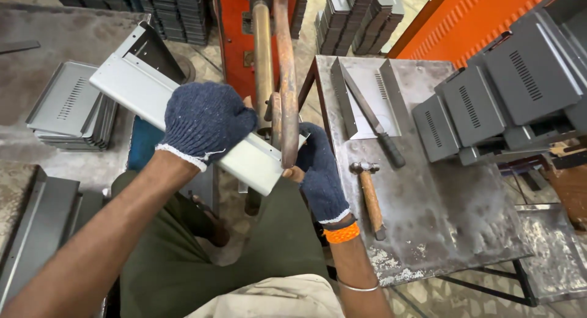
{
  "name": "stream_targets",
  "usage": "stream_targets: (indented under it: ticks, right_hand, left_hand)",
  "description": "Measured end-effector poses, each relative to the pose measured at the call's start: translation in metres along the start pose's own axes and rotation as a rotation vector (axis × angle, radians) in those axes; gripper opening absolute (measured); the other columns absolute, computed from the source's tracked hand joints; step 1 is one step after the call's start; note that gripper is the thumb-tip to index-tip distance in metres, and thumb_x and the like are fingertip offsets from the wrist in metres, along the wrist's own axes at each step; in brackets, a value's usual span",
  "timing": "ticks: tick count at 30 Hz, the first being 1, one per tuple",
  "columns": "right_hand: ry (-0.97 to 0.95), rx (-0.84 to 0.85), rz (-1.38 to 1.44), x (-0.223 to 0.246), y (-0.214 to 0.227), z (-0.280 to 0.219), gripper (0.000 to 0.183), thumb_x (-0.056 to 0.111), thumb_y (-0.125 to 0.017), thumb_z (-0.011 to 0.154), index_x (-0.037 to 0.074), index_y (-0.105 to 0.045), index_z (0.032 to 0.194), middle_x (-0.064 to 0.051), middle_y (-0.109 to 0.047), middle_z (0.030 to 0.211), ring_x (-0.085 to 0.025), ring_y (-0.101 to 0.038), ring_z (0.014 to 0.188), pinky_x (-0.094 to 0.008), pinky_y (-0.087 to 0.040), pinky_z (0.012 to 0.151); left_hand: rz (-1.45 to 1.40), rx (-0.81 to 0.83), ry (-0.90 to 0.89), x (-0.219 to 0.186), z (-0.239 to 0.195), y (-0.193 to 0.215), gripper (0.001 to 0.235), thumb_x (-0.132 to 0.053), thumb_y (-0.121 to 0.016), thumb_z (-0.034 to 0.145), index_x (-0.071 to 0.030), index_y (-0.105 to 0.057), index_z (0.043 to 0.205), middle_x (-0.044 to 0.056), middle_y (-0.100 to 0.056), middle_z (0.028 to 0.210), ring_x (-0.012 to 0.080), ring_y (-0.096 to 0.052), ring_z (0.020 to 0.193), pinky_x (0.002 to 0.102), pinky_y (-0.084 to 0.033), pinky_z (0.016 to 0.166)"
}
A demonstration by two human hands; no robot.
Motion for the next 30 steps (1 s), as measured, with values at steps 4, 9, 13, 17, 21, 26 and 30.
stream_targets:
  ticks: [4,9,13,17,21,26,30]
  right_hand:
    - [0.043,0.036,-0.018,-0.004,0.002,0.002,0.077,0.006,-0.092,0.069,0.004,-0.053,0.136,-0.016,-0.066,0.119,-0.02,-0.064,0.107,-0.036,-0.063,0.085]
    - [0.065,-0.012,0.034,-0.004,0.003,0.0,0.077,0.011,-0.093,0.072,0.004,-0.051,0.135,-0.015,-0.064,0.119,-0.022,-0.066,0.106,-0.036,-0.063,0.087]
    - [0.064,-0.004,0.086,0.01,-0.01,-0.001,0.078,0.01,-0.095,0.068,0.003,-0.053,0.133,-0.015,-0.065,0.115,-0.02,-0.067,0.102,-0.032,-0.063,0.084]
    - [0.126,-0.017,0.018,0.007,-0.002,0.001,0.075,0.009,-0.096,0.066,0.004,-0.056,0.13,-0.015,-0.065,0.114,-0.018,-0.066,0.101,-0.03,-0.063,0.083]
    - [0.182,-0.015,-0.054,0.003,0.005,0.004,0.072,0.015,-0.098,0.066,0.004,-0.058,0.126,-0.015,-0.067,0.113,-0.018,-0.063,0.103,-0.033,-0.061,0.085]
    - [0.156,-0.095,-0.398,0.001,0.01,0.007,0.073,0.033,-0.102,0.055,0.011,-0.066,0.116,-0.012,-0.067,0.1,-0.02,-0.062,0.09,-0.034,-0.055,0.082]
    - [0.168,-0.046,-0.266,0.01,-0.001,0.012,0.071,0.021,-0.1,0.057,0.008,-0.066,0.117,-0.009,-0.065,0.099,-0.015,-0.06,0.09,-0.027,-0.055,0.08]
  left_hand:
    - [0.023,-0.112,-0.046,0.001,-0.003,0.004,0.035,-0.033,-0.069,0.091,-0.017,-0.068,0.06,0.016,-0.058,0.052,0.0391,-0.065,0.055,0.042,-0.048,0.052]
    - [-0.042,-0.111,-0.039,0.0,-0.006,0.004,0.036,-0.031,-0.067,0.092,-0.017,-0.066,0.059,0.015,-0.057,0.051,0.0395,-0.063,0.054,0.041,-0.045,0.05]
    - [0.013,-0.082,-0.05,0.0,-0.003,-0.007,0.027,-0.038,-0.07,0.084,-0.018,-0.072,0.066,0.016,-0.061,0.055,0.0397,-0.066,0.059,0.044,-0.049,0.055]
    - [0.027,-0.112,-0.044,-0.002,-0.002,-0.005,0.029,-0.043,-0.07,0.085,-0.02,-0.072,0.067,0.016,-0.061,0.056,0.0399,-0.067,0.061,0.044,-0.05,0.057]
    - [0.033,-0.118,-0.034,0.002,-0.005,0.002,0.034,-0.038,-0.067,0.091,-0.019,-0.067,0.062,0.015,-0.059,0.054,0.0396,-0.065,0.058,0.043,-0.048,0.055]
    - [-0.074,-0.062,0.033,0.006,-0.007,0.006,0.041,-0.04,-0.065,0.094,-0.022,-0.067,0.057,0.014,-0.058,0.051,0.0407,-0.064,0.058,0.041,-0.046,0.055]
    - [-0.035,-0.09,0.011,-0.002,-0.01,0.01,0.041,-0.041,-0.067,0.095,-0.024,-0.067,0.057,0.013,-0.058,0.052,0.0381,-0.064,0.056,0.038,-0.046,0.056]
Point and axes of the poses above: each hand's wrist, its own z-axis towards the middle knuckle, its own y-axis out of the back of the hand, x = y × z, the point moved 9 cm from there along z, towards the middle knuckle
